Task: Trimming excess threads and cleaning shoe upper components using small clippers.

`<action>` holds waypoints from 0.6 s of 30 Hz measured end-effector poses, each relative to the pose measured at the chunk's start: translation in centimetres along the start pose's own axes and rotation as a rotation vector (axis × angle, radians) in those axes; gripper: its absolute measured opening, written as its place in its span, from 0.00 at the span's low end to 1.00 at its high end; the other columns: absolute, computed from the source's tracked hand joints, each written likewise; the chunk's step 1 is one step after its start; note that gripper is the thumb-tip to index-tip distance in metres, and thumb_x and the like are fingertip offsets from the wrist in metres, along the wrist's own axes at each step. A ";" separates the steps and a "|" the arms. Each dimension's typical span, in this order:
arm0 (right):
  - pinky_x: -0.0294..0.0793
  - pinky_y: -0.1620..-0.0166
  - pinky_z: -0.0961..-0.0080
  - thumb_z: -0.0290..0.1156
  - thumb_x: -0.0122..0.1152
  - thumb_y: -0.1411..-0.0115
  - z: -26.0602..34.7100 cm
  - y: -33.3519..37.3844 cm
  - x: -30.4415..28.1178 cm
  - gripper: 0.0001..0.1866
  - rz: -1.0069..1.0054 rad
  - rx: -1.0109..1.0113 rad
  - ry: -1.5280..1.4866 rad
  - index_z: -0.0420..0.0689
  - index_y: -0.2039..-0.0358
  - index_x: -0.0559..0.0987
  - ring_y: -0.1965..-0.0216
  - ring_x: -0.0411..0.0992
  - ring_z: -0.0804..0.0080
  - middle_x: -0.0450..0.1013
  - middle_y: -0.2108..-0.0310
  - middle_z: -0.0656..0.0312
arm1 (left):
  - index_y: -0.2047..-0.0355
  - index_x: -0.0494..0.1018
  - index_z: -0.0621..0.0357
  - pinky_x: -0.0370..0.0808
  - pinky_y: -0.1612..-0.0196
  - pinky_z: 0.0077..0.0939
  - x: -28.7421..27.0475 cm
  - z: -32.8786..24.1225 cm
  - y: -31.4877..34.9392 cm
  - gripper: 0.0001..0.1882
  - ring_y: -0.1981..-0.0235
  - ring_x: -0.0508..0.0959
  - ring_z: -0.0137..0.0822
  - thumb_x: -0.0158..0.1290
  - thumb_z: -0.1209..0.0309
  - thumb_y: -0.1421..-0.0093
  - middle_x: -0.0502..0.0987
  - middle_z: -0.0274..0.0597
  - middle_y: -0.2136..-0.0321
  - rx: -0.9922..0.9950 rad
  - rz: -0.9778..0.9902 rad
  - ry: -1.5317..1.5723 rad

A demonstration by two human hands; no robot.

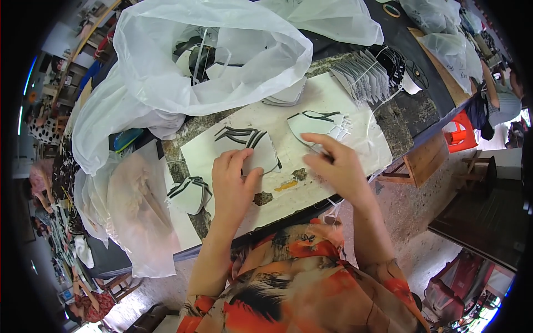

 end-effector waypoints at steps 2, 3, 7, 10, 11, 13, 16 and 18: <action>0.68 0.69 0.80 0.33 0.68 0.39 0.8 -1.3 2.3 0.26 0.034 0.025 0.076 0.47 0.39 0.78 0.75 0.67 0.84 0.71 0.77 0.70 | 0.54 0.78 0.57 0.70 0.49 0.40 0.0 0.4 0.0 0.21 0.55 0.74 0.48 0.65 0.70 0.49 0.76 0.44 0.57 -0.028 0.001 0.072; 0.71 0.67 0.76 0.35 0.67 0.39 0.8 -2.2 3.4 0.27 0.044 -0.043 0.137 0.47 0.39 0.77 0.74 0.70 0.78 0.74 0.76 0.64 | 0.54 0.78 0.57 0.70 0.49 0.40 0.1 0.5 0.0 0.21 0.55 0.74 0.48 0.65 0.70 0.49 0.76 0.44 0.57 -0.028 -0.003 0.069; 0.75 0.60 0.66 0.38 0.64 0.39 1.5 -4.0 5.9 0.27 0.054 -0.182 0.350 0.49 0.39 0.76 0.70 0.76 0.58 0.78 0.71 0.51 | 0.53 0.79 0.54 0.68 0.48 0.40 0.4 0.5 0.3 0.21 0.53 0.74 0.46 0.65 0.70 0.49 0.76 0.42 0.57 0.004 -0.012 0.085; 0.75 0.60 0.65 0.38 0.63 0.39 1.9 -4.3 6.3 0.25 0.072 -0.175 0.399 0.50 0.41 0.77 0.68 0.77 0.56 0.79 0.69 0.50 | 0.51 0.79 0.53 0.67 0.47 0.40 0.4 0.4 0.4 0.22 0.53 0.74 0.46 0.65 0.69 0.49 0.76 0.42 0.56 0.017 -0.025 0.096; 0.76 0.60 0.65 0.38 0.64 0.40 1.8 -4.2 6.1 0.24 0.086 -0.125 0.371 0.51 0.42 0.78 0.67 0.78 0.56 0.80 0.68 0.50 | 0.50 0.79 0.53 0.67 0.46 0.40 0.4 0.4 0.5 0.23 0.52 0.73 0.45 0.65 0.69 0.49 0.76 0.42 0.56 0.018 -0.023 0.107; 0.76 0.60 0.65 0.37 0.64 0.40 2.5 -3.8 6.0 0.23 0.086 -0.100 0.365 0.51 0.43 0.78 0.66 0.79 0.56 0.80 0.66 0.50 | 0.49 0.79 0.53 0.67 0.46 0.40 0.4 0.8 0.7 0.24 0.52 0.73 0.45 0.65 0.69 0.48 0.76 0.42 0.56 0.003 -0.029 0.107; 0.77 0.58 0.61 0.34 0.63 0.38 2.7 -3.2 5.7 0.20 0.020 -0.140 0.346 0.51 0.45 0.78 0.62 0.79 0.53 0.81 0.63 0.51 | 0.48 0.78 0.52 0.67 0.46 0.40 0.2 0.7 0.5 0.25 0.52 0.73 0.45 0.65 0.68 0.48 0.75 0.42 0.55 0.007 -0.022 0.102; 0.78 0.57 0.58 0.32 0.61 0.37 2.7 -2.9 5.7 0.18 -0.038 -0.207 0.333 0.50 0.46 0.78 0.59 0.79 0.51 0.81 0.61 0.52 | 0.48 0.78 0.53 0.67 0.46 0.40 0.2 0.6 0.5 0.25 0.52 0.73 0.45 0.65 0.68 0.49 0.75 0.43 0.55 0.019 -0.009 0.096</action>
Point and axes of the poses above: each hand's wrist, its own y-axis away from the middle knuckle, its own x-axis out of the palm, z = x × y, the point moved 9 cm from there along -y, towards the middle knuckle
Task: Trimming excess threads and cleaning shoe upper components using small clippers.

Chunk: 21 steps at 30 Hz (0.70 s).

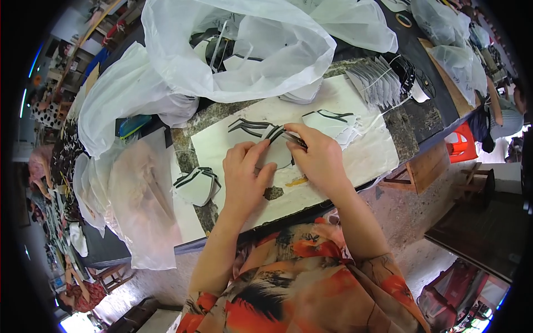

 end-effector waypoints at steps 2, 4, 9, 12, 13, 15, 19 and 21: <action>0.78 0.58 0.60 0.30 0.62 0.38 0.5 0.3 -0.2 0.18 -0.081 -0.124 0.062 0.49 0.47 0.78 0.60 0.80 0.53 0.81 0.59 0.54 | 0.48 0.78 0.53 0.67 0.47 0.40 0.1 0.0 0.0 0.25 0.52 0.73 0.45 0.65 0.68 0.49 0.75 0.42 0.55 0.012 0.001 -0.012; 0.79 0.58 0.61 0.30 0.63 0.39 0.6 0.5 -0.2 0.18 -0.101 -0.148 0.091 0.48 0.48 0.78 0.60 0.80 0.54 0.81 0.58 0.55 | 0.48 0.78 0.53 0.67 0.47 0.40 0.2 0.2 0.0 0.25 0.53 0.73 0.45 0.65 0.69 0.49 0.75 0.43 0.55 0.016 -0.001 -0.010; 0.78 0.60 0.65 0.31 0.64 0.39 1.4 0.8 -0.8 0.15 -0.166 -0.210 0.002 0.45 0.52 0.80 0.64 0.81 0.59 0.81 0.62 0.55 | 0.49 0.79 0.53 0.68 0.44 0.39 0.1 0.3 -0.5 0.25 0.50 0.73 0.47 0.64 0.69 0.49 0.75 0.46 0.55 -0.075 0.030 0.032; 0.76 0.62 0.69 0.32 0.65 0.39 -0.7 0.1 0.0 0.11 -0.004 0.115 -0.235 0.43 0.57 0.81 0.69 0.78 0.65 0.79 0.69 0.56 | 0.49 0.78 0.54 0.69 0.44 0.39 0.2 0.4 -0.6 0.26 0.50 0.73 0.48 0.64 0.69 0.50 0.75 0.46 0.54 -0.065 0.067 -0.001; 0.74 0.64 0.72 0.32 0.65 0.38 -1.1 0.0 0.3 0.10 0.023 0.133 -0.269 0.42 0.59 0.81 0.71 0.75 0.69 0.78 0.71 0.58 | 0.49 0.77 0.53 0.68 0.46 0.40 0.2 0.5 -0.7 0.26 0.51 0.73 0.47 0.65 0.69 0.51 0.74 0.45 0.54 -0.061 0.058 0.015; 0.72 0.65 0.75 0.33 0.65 0.38 -1.3 0.1 0.5 0.09 0.049 0.152 -0.303 0.42 0.60 0.81 0.73 0.72 0.73 0.76 0.74 0.60 | 0.49 0.77 0.53 0.67 0.48 0.42 0.3 0.7 -1.0 0.27 0.52 0.72 0.47 0.65 0.69 0.52 0.74 0.44 0.54 -0.057 0.049 0.034; 0.64 0.70 0.80 0.31 0.66 0.39 -1.4 0.9 -0.7 0.11 0.037 0.180 -0.467 0.41 0.57 0.81 0.75 0.63 0.84 0.66 0.78 0.71 | 0.54 0.76 0.53 0.67 0.48 0.43 0.6 1.0 -1.7 0.24 0.52 0.72 0.48 0.64 0.71 0.55 0.74 0.43 0.55 -0.075 0.082 0.057; 0.61 0.71 0.82 0.30 0.67 0.39 -1.4 1.5 -2.4 0.13 -0.015 0.174 -0.494 0.40 0.55 0.81 0.75 0.60 0.87 0.62 0.78 0.75 | 0.55 0.76 0.53 0.67 0.47 0.43 0.7 0.9 -2.0 0.23 0.51 0.72 0.48 0.64 0.71 0.55 0.75 0.43 0.56 -0.092 0.103 0.063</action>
Point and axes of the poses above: each hand's wrist, its own y-axis away from the middle knuckle, its own x-axis out of the palm, z = x × y, the point moved 9 cm from there along -y, towards the middle knuckle
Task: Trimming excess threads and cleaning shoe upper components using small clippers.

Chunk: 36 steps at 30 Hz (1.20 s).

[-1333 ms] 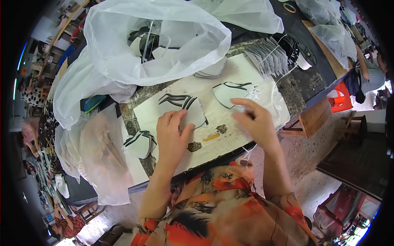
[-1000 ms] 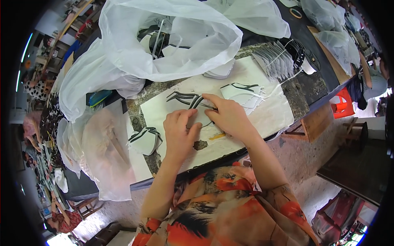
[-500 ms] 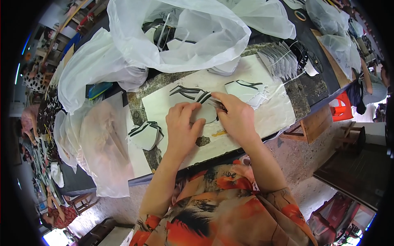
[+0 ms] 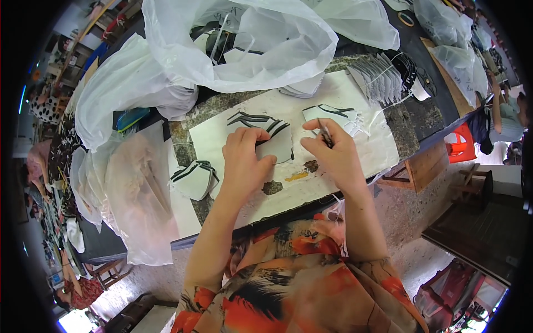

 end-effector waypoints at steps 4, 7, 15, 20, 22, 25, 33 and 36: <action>0.58 0.70 0.84 0.27 0.68 0.41 -1.0 2.3 -2.6 0.19 0.010 0.096 -0.088 0.39 0.49 0.80 0.75 0.58 0.88 0.59 0.78 0.77 | 0.55 0.75 0.53 0.64 0.45 0.44 0.0 -1.0 -0.4 0.23 0.51 0.72 0.48 0.64 0.74 0.55 0.75 0.41 0.57 0.011 0.060 -0.076; 0.57 0.69 0.86 0.27 0.68 0.40 -1.4 4.7 -3.8 0.19 0.034 0.138 -0.086 0.39 0.49 0.80 0.74 0.58 0.89 0.60 0.76 0.78 | 0.55 0.75 0.54 0.65 0.46 0.42 -0.2 -2.4 0.1 0.23 0.52 0.72 0.47 0.65 0.74 0.54 0.76 0.41 0.59 0.107 0.015 -0.136; 0.59 0.68 0.86 0.28 0.56 0.30 -2.4 8.5 -3.4 0.18 0.199 0.211 -0.195 0.41 0.41 0.73 0.73 0.59 0.88 0.64 0.72 0.74 | 0.59 0.77 0.58 0.65 0.45 0.44 -2.0 -1.2 2.3 0.14 0.53 0.74 0.48 0.62 0.66 0.44 0.79 0.43 0.58 0.200 0.004 -0.156; 0.60 0.70 0.86 0.31 0.53 0.28 -2.7 8.9 -1.6 0.21 0.358 0.285 -0.288 0.42 0.37 0.71 0.73 0.60 0.87 0.67 0.72 0.72 | 0.64 0.75 0.61 0.67 0.48 0.33 -3.2 -1.9 3.5 0.14 0.53 0.71 0.45 0.62 0.63 0.39 0.76 0.44 0.60 0.120 0.148 0.126; 0.60 0.70 0.86 0.32 0.52 0.27 -2.2 9.3 -0.2 0.25 0.462 0.295 -0.353 0.44 0.31 0.67 0.73 0.60 0.87 0.67 0.72 0.71 | 0.65 0.74 0.61 0.67 0.48 0.33 -3.0 -3.0 4.2 0.14 0.53 0.71 0.45 0.63 0.63 0.40 0.76 0.44 0.61 0.117 0.284 0.106; 0.61 0.70 0.86 0.32 0.51 0.26 -1.8 9.3 0.8 0.27 0.473 0.277 -0.336 0.45 0.29 0.63 0.73 0.60 0.86 0.67 0.71 0.70 | 0.66 0.73 0.60 0.66 0.48 0.36 -1.0 -2.8 5.7 0.14 0.55 0.70 0.44 0.64 0.63 0.40 0.74 0.42 0.63 0.105 0.450 0.093; 0.62 0.73 0.87 0.31 0.51 0.26 -1.2 9.5 1.8 0.32 0.523 0.242 -0.309 0.46 0.25 0.56 0.75 0.60 0.86 0.67 0.71 0.68 | 0.65 0.78 0.56 0.54 0.33 0.54 -1.5 -2.9 6.7 0.12 0.46 0.70 0.45 0.63 0.61 0.41 0.80 0.37 0.63 0.319 0.511 -0.010; 0.62 0.75 0.87 0.29 0.51 0.27 -1.4 10.0 2.4 0.33 0.550 0.306 -0.331 0.46 0.24 0.53 0.77 0.60 0.86 0.66 0.73 0.68 | 0.66 0.78 0.56 0.61 0.37 0.50 -3.0 -3.1 4.9 0.13 0.48 0.72 0.46 0.63 0.60 0.42 0.80 0.38 0.64 0.400 0.383 -0.188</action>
Point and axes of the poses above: each hand's wrist, its own y-axis away from the middle knuckle, its own x-axis out of the palm, z = x × y, the point moved 9 cm from there along -y, towards the middle knuckle
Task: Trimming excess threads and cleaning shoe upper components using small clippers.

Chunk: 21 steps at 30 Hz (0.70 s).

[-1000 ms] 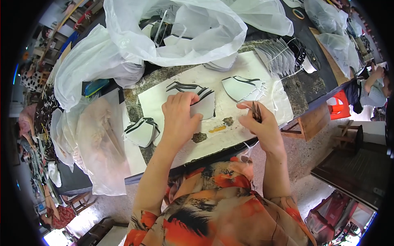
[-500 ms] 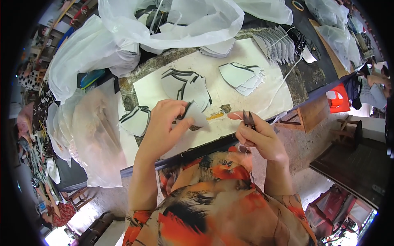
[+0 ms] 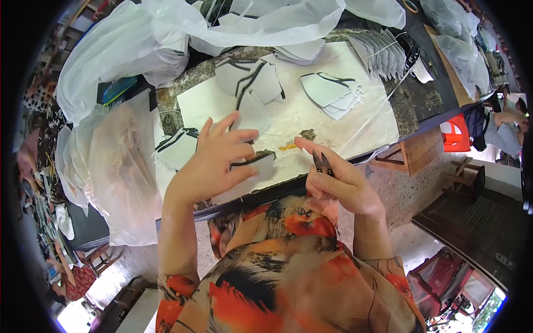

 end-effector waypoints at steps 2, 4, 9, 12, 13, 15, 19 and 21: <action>0.62 0.77 0.87 0.29 0.51 0.27 -0.3 0.1 0.2 0.34 0.013 0.014 0.007 0.46 0.24 0.52 0.79 0.59 0.86 0.66 0.73 0.68 | 0.65 0.79 0.56 0.64 0.40 0.46 -0.8 0.1 -0.3 0.12 0.50 0.73 0.46 0.63 0.61 0.42 0.80 0.39 0.63 -0.123 0.008 0.167; 0.62 0.76 0.87 0.28 0.50 0.27 -0.3 0.1 0.0 0.35 0.014 0.006 0.018 0.45 0.24 0.51 0.79 0.60 0.86 0.66 0.73 0.69 | 0.65 0.79 0.56 0.67 0.44 0.42 -0.4 0.0 -0.5 0.11 0.52 0.74 0.47 0.64 0.62 0.42 0.79 0.40 0.63 -0.240 0.021 0.337; 0.62 0.75 0.86 0.28 0.51 0.27 -0.7 -0.2 0.2 0.36 0.074 -0.016 0.064 0.43 0.23 0.48 0.78 0.60 0.86 0.65 0.75 0.70 | 0.59 0.79 0.57 0.71 0.52 0.39 3.9 -2.3 -0.2 0.11 0.59 0.74 0.46 0.62 0.68 0.41 0.77 0.43 0.66 -0.237 0.031 0.307; 0.61 0.74 0.85 0.29 0.51 0.28 -1.1 -0.4 0.5 0.37 0.093 0.002 0.065 0.43 0.23 0.47 0.77 0.59 0.85 0.64 0.76 0.70 | 0.55 0.78 0.60 0.71 0.55 0.36 2.5 -2.1 -0.2 0.14 0.61 0.75 0.43 0.60 0.67 0.39 0.76 0.44 0.65 -0.288 -0.165 0.372; 0.63 0.72 0.84 0.27 0.51 0.28 -1.2 -0.5 0.6 0.38 0.110 0.023 0.100 0.42 0.23 0.46 0.77 0.61 0.84 0.64 0.76 0.70 | 0.55 0.78 0.61 0.72 0.56 0.33 2.8 -1.5 -0.1 0.14 0.63 0.75 0.39 0.60 0.66 0.37 0.76 0.43 0.65 -0.395 -0.152 0.562; 0.66 0.71 0.83 0.24 0.50 0.29 -1.3 -0.7 0.9 0.38 0.133 0.043 0.136 0.40 0.23 0.45 0.77 0.62 0.83 0.64 0.75 0.69 | 0.56 0.79 0.62 0.71 0.58 0.29 3.4 -1.7 -0.6 0.13 0.65 0.74 0.35 0.60 0.66 0.36 0.75 0.40 0.66 -0.473 -0.092 0.717; 0.67 0.71 0.82 0.24 0.50 0.28 -1.2 -1.2 1.1 0.38 0.105 0.008 0.181 0.40 0.23 0.45 0.77 0.63 0.83 0.65 0.76 0.68 | 0.58 0.79 0.63 0.69 0.59 0.19 6.3 -1.6 -0.2 0.10 0.63 0.72 0.22 0.58 0.69 0.33 0.75 0.32 0.63 -0.594 0.090 1.084; 0.67 0.71 0.82 0.24 0.49 0.28 -1.3 -1.3 1.1 0.38 0.103 -0.011 0.215 0.41 0.23 0.44 0.77 0.64 0.83 0.65 0.76 0.68 | 0.60 0.79 0.64 0.69 0.59 0.19 6.2 -1.8 -0.2 0.09 0.63 0.72 0.22 0.58 0.69 0.33 0.75 0.32 0.64 -0.553 0.029 1.090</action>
Point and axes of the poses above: each hand's wrist, its own y-axis away from the middle knuckle, its own x-axis out of the palm, z = x × y, the point moved 9 cm from there along -y, towards the middle knuckle
